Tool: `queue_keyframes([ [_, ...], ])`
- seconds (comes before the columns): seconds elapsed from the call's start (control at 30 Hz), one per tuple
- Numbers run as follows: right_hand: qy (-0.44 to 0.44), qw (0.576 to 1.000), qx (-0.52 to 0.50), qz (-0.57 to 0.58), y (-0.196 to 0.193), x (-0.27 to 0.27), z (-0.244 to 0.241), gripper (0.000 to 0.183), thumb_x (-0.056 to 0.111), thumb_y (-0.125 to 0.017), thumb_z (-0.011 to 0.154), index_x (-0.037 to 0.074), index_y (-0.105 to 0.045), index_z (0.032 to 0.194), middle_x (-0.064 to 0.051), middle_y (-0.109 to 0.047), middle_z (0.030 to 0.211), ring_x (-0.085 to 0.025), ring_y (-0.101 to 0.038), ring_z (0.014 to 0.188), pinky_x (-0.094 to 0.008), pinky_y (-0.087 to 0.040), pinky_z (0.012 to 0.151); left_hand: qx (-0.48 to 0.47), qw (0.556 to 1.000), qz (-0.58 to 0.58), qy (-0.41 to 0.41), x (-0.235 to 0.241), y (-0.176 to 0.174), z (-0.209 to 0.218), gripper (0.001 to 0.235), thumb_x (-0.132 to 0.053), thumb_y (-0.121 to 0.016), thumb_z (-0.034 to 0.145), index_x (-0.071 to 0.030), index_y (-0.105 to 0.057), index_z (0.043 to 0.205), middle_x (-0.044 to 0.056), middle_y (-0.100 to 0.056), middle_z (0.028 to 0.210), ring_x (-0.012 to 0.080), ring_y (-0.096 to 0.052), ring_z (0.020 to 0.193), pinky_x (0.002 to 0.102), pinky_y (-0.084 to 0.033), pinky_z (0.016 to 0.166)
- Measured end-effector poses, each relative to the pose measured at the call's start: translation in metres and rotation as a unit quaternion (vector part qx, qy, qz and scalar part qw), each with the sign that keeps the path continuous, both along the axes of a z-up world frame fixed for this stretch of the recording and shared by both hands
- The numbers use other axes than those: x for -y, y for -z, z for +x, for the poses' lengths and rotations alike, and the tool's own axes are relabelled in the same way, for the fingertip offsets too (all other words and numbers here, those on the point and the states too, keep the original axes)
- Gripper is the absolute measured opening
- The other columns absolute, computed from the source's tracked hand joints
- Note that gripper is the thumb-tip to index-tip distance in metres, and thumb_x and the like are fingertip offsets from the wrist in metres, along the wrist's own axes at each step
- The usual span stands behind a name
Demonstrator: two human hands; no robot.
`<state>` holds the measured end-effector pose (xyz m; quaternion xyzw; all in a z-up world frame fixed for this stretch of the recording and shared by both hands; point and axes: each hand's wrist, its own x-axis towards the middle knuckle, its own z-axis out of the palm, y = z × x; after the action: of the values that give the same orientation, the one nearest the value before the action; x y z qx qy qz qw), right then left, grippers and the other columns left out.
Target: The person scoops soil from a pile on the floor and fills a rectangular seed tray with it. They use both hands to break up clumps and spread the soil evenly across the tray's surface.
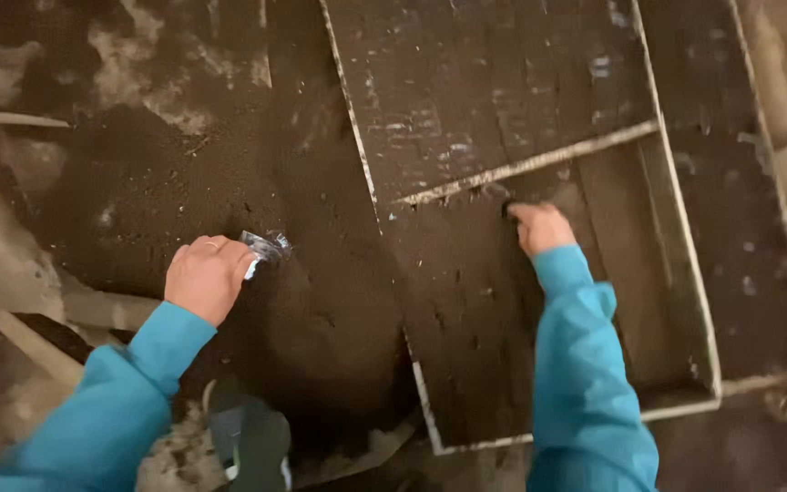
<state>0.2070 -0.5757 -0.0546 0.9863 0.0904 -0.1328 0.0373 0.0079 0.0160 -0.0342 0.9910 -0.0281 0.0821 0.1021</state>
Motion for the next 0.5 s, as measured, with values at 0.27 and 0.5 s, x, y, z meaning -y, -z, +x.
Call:
queue_keyframes([
  [0.27,-0.114,0.986,0.118,-0.032,0.032,-0.019,0.006,0.036,0.032,-0.05,0.086,0.018,-0.072,0.111,-0.008,-0.072,0.105,-0.023,-0.068,0.106,-0.036,-0.037,0.115,-0.001,0.999,-0.035,-0.007,-0.01,0.026,-0.011,0.015,-0.038,-0.066,0.09,-0.024,-0.064,0.093,-0.002,-0.064,0.081,0.0209,-0.069,0.08,0.037,-0.055,0.072],
  [0.5,-0.088,0.937,0.334,0.05,-0.045,-0.077,-0.013,0.013,0.038,-0.071,0.088,0.035,-0.071,0.101,0.016,-0.064,0.099,-0.009,-0.058,0.099,-0.031,-0.045,0.088,-0.015,0.998,-0.059,0.016,-0.003,-0.004,-0.008,0.014,-0.035,-0.059,0.096,-0.021,-0.061,0.094,0.002,-0.065,0.078,0.023,-0.069,0.071,0.037,-0.056,0.067],
])
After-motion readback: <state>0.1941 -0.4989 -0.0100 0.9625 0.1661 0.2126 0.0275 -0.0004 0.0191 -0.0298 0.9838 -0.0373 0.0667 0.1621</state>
